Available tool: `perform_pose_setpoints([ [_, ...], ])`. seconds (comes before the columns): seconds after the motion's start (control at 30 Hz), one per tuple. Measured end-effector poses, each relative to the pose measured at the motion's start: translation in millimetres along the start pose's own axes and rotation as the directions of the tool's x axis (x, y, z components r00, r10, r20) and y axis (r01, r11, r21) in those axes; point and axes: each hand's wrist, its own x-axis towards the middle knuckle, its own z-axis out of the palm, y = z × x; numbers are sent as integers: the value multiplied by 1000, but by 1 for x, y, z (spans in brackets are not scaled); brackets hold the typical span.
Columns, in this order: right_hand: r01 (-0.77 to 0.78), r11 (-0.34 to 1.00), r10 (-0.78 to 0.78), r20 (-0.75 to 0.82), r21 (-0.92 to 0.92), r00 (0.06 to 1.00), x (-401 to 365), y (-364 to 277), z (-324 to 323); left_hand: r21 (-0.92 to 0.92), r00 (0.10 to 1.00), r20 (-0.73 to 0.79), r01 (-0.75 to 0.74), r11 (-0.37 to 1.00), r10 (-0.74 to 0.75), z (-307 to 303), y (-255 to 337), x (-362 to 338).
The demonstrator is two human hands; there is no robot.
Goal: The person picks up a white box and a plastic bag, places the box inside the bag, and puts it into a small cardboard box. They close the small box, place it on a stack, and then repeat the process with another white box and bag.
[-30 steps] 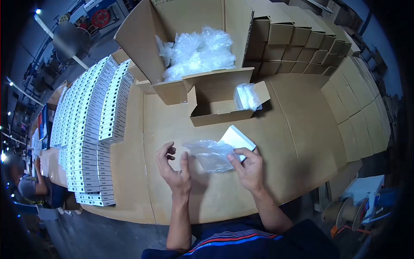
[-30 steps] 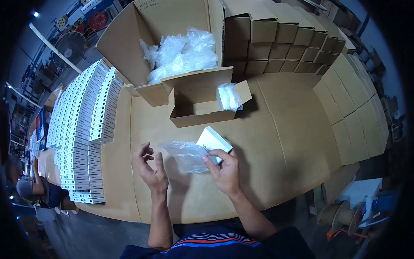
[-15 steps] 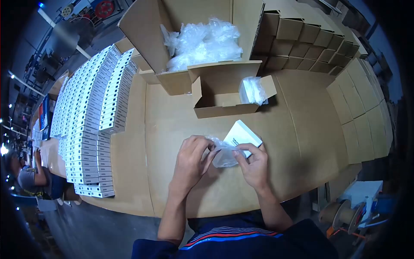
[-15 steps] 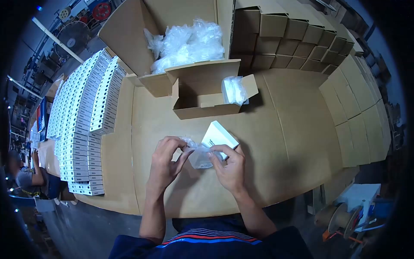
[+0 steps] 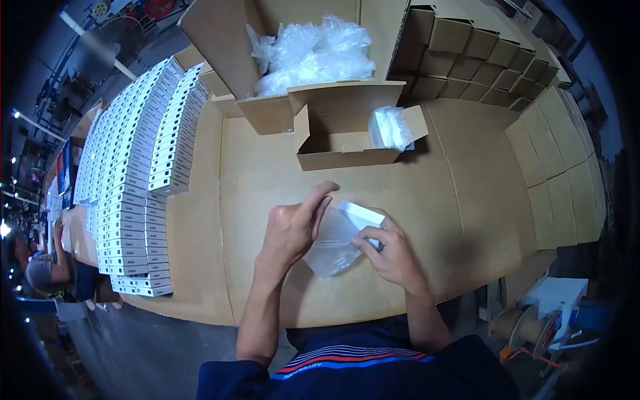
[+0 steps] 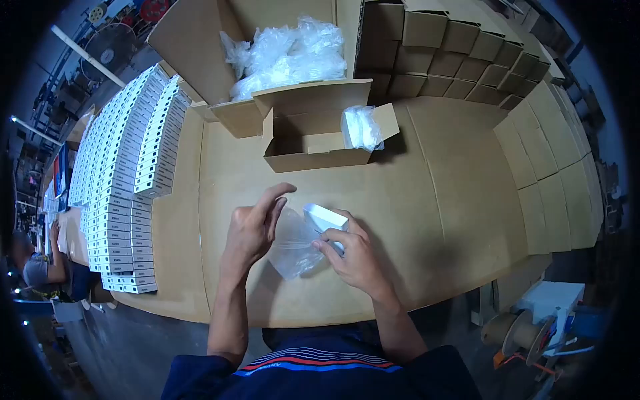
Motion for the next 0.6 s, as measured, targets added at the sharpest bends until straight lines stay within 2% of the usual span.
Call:
perform_pose_setpoints([
  [0.03, 37, 999, -37, -21, -15, 999, -2, 2, 1, 57, 999, 31, 30, 998, -32, -4, -1, 3],
  [0.07, 73, 997, -74, -45, -31, 996, -3, 5, 2, -65, 990, 77, 124, 990, -119, -11, 1, 5],
  [0.1, 110, 993, -113, -70, -48, 991, -3, 8, 3, -282, 988, -40, 130, 951, -146, -7, -7, 2],
  [0.17, 33, 996, -22, -139, 80, 990, -4, 17, 10, -661, 937, -235, 42, 749, -260, 6, -29, -3],
  [0.2, -3, 989, 28, -171, 146, 985, -4, 20, 12, -545, 881, -432, -82, 834, -195, 8, -29, -1],
  [0.23, -25, 988, 56, -200, 151, 978, -5, 21, 12, -649, 826, -452, -45, 760, -337, 13, -33, -7],
  [0.3, -67, 984, 107, -253, 163, 962, -6, 23, 11, -883, 864, -251, -20, 469, -436, 26, -33, -26],
  [0.37, -73, 976, 130, -281, 206, 951, -3, 24, 11, -862, 947, 45, 198, 466, -318, 36, -34, -48],
  [0.4, -76, 970, 143, -289, 230, 947, -2, 24, 13, -898, 944, 119, 235, 372, -308, 39, -26, -52],
  [0.5, 42, 999, -43, -300, -10, 953, 1, 10, 10, -742, 931, 170, 338, 579, -324, 43, -12, -50],
  [0.6, 181, 983, -180, -182, -15, 967, 2, 0, 5, -766, 911, 83, 317, 560, -404, 45, 1, -41],
])
